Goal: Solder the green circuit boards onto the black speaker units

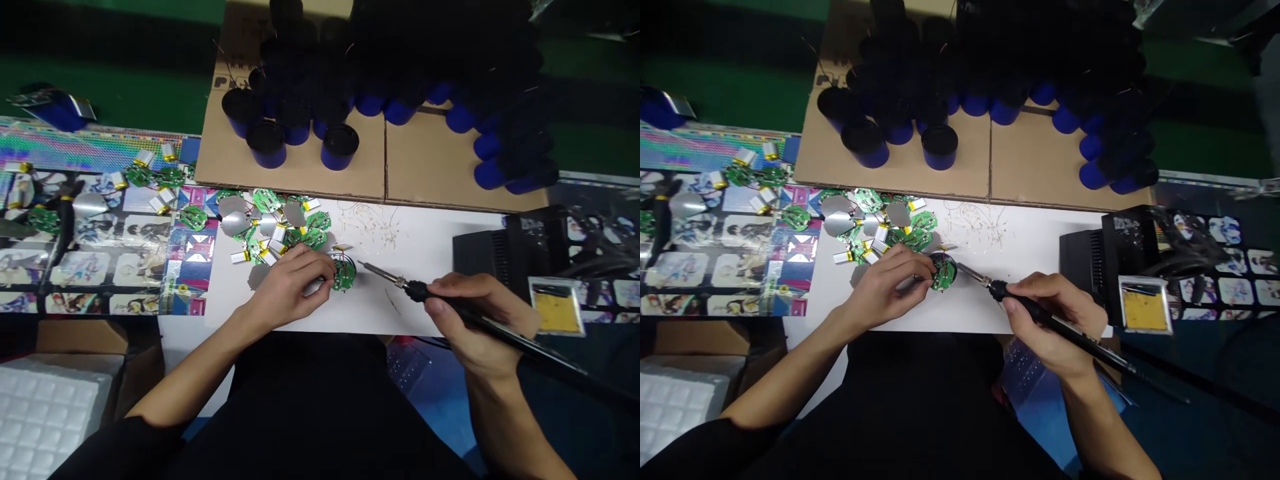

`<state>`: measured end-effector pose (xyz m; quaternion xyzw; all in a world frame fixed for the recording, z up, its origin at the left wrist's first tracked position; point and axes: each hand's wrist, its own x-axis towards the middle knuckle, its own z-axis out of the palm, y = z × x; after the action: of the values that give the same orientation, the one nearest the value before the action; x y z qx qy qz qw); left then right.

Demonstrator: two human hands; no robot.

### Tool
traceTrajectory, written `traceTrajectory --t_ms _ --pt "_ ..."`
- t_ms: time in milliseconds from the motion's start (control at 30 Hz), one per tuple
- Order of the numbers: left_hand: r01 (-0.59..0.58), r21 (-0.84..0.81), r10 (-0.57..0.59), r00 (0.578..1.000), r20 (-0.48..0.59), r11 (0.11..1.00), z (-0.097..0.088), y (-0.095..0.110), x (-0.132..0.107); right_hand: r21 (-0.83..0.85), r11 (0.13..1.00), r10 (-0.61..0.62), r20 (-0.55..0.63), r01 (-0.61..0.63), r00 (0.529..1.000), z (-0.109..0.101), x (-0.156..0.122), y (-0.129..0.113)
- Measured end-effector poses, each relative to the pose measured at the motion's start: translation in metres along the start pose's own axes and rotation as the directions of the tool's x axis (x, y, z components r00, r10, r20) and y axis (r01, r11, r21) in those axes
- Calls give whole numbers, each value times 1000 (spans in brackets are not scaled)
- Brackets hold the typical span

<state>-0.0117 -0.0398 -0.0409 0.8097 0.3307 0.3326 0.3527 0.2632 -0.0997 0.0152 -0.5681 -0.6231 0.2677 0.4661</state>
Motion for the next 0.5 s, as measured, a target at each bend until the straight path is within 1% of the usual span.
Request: traceTrajectory --t_ms 67,133,267,500 --pt "-2 -8 2 1000 -9 1000 0 1 1 -68 997 -31 17 32 999 1 0 -3" --pt "7 -10 -7 1000 -13 1000 0 2 1 -112 993 -31 82 40 996 4 2 -7" --pt "25 -6 -25 1000 6 1000 -1 2 2 -116 991 -36 210 61 977 9 7 -12" --pt "20 2 -20 1000 2 1000 -2 3 3 -79 994 -57 261 80 964 13 8 -5"
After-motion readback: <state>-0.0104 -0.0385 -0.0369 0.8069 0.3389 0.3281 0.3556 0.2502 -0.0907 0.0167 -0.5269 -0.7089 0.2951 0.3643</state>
